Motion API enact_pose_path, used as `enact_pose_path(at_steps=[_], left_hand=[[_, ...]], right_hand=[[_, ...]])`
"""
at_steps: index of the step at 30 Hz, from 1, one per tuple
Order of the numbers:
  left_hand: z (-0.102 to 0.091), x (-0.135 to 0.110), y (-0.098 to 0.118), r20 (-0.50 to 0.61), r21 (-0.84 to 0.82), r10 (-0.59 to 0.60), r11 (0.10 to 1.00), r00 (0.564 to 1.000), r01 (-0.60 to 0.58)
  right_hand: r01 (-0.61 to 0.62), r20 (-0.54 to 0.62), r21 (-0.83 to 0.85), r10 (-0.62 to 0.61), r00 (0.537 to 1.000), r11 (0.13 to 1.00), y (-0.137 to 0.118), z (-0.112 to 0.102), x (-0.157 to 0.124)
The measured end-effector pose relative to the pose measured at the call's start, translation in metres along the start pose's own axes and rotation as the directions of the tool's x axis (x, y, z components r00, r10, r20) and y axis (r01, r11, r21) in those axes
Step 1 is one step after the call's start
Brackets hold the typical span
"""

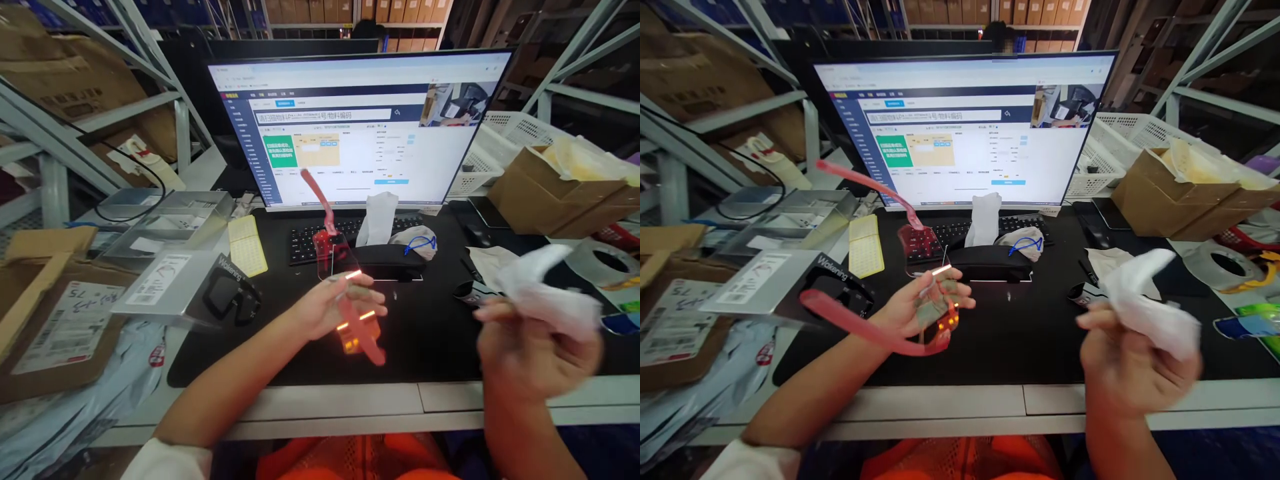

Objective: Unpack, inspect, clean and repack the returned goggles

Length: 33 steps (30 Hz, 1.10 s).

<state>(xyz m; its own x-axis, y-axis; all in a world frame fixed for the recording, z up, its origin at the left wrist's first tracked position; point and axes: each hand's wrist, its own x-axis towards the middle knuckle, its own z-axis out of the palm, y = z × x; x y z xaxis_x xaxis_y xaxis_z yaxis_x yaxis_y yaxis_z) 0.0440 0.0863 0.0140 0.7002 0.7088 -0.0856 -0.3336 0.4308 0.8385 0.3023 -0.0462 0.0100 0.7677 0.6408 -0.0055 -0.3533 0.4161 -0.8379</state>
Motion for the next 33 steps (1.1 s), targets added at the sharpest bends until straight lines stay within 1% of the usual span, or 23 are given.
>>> enact_pose_path(at_steps=[1,2,3,5,7,9,10,12,13,14,16,17,19,22,24,25,26,27,29,30,31,32,33], left_hand=[[0.002,0.0,-0.007,0.055,-0.024,-0.047,0.999,0.997,0.048],[0.004,0.0,-0.014,0.108,-0.044,-0.09,0.994,0.99,0.096],[0.006,0.0,-0.021,0.158,-0.062,-0.13,0.988,0.979,0.141],[0.009,-0.001,-0.032,0.242,-0.089,-0.193,0.971,0.951,0.22],[0.013,-0.002,-0.039,0.302,-0.095,-0.236,0.956,0.924,0.276],[0.016,-0.002,-0.044,0.343,-0.088,-0.244,0.953,0.907,0.29],[0.017,-0.002,-0.045,0.363,-0.079,-0.243,0.954,0.9,0.289],[0.019,-0.002,-0.047,0.405,-0.074,-0.245,0.951,0.881,0.299],[0.02,-0.002,-0.047,0.424,-0.076,-0.253,0.947,0.87,0.312],[0.019,-0.002,-0.047,0.438,-0.085,-0.263,0.94,0.86,0.33],[0.018,-0.003,-0.048,0.448,-0.113,-0.283,0.923,0.848,0.368],[0.016,-0.003,-0.048,0.449,-0.128,-0.289,0.916,0.846,0.381],[0.014,-0.004,-0.05,0.452,-0.144,-0.302,0.904,0.839,0.403],[0.014,-0.005,-0.056,0.464,-0.149,-0.32,0.891,0.826,0.429],[0.017,-0.006,-0.059,0.447,-0.183,-0.309,0.887,0.84,0.424],[0.02,-0.007,-0.06,0.428,-0.211,-0.29,0.889,0.856,0.407],[0.022,-0.007,-0.06,0.4,-0.236,-0.263,0.896,0.878,0.376],[0.024,-0.007,-0.06,0.364,-0.254,-0.223,0.91,0.904,0.327],[0.026,-0.007,-0.056,0.27,-0.253,-0.114,0.95,0.956,0.185],[0.026,-0.006,-0.053,0.215,-0.233,-0.055,0.967,0.975,0.106],[0.025,-0.005,-0.05,0.16,-0.201,0.001,0.979,0.987,0.031],[0.023,-0.004,-0.047,0.111,-0.159,0.052,0.987,0.992,-0.034],[0.021,-0.003,-0.045,0.079,-0.115,0.096,0.99,0.992,-0.087]], right_hand=[[0.161,0.076,-0.062,-0.156,0.985,0.985,0.008,0.006,0.001],[0.309,0.214,-0.135,-0.277,0.937,0.941,0.015,0.01,0.001],[0.433,0.381,-0.199,-0.338,0.861,0.879,0.021,0.013,0.001],[0.586,0.678,-0.247,-0.294,0.674,0.772,0.03,0.017,-0.001],[0.697,0.853,-0.203,-0.225,0.47,0.688,0.034,0.021,-0.002],[0.798,0.94,-0.086,-0.217,0.263,0.596,0.036,0.026,-0.002],[0.834,0.958,-0.022,-0.228,0.176,0.552,0.037,0.028,-0.002],[0.874,0.966,0.091,-0.256,0.039,0.477,0.04,0.032,-0.002],[0.887,0.965,0.126,-0.261,-0.007,0.444,0.042,0.033,-0.001],[0.898,0.967,0.139,-0.253,-0.033,0.416,0.044,0.034,-0.001],[0.918,0.97,0.149,-0.233,-0.064,0.369,0.046,0.034,0.001],[0.927,0.97,0.149,-0.234,-0.069,0.345,0.047,0.034,0.002],[0.946,0.968,0.125,-0.246,-0.05,0.3,0.048,0.035,0.004],[0.972,0.961,0.064,-0.276,0.001,0.226,0.051,0.034,0.009],[0.984,0.95,0.02,-0.311,0.037,0.176,0.055,0.032,0.014],[0.986,0.939,-0.017,-0.336,0.073,0.168,0.058,0.03,0.016],[0.98,0.919,-0.068,-0.371,0.134,0.185,0.06,0.028,0.018],[0.962,0.882,-0.13,-0.414,0.224,0.242,0.062,0.026,0.02],[0.848,0.759,-0.248,-0.45,0.471,0.468,0.064,0.024,0.023],[0.749,0.687,-0.272,-0.423,0.591,0.605,0.064,0.024,0.024],[0.634,0.627,-0.265,-0.37,0.686,0.726,0.063,0.025,0.024],[0.52,0.588,-0.241,-0.303,0.75,0.82,0.062,0.025,0.025],[0.423,0.571,-0.208,-0.241,0.784,0.882,0.06,0.026,0.025]])
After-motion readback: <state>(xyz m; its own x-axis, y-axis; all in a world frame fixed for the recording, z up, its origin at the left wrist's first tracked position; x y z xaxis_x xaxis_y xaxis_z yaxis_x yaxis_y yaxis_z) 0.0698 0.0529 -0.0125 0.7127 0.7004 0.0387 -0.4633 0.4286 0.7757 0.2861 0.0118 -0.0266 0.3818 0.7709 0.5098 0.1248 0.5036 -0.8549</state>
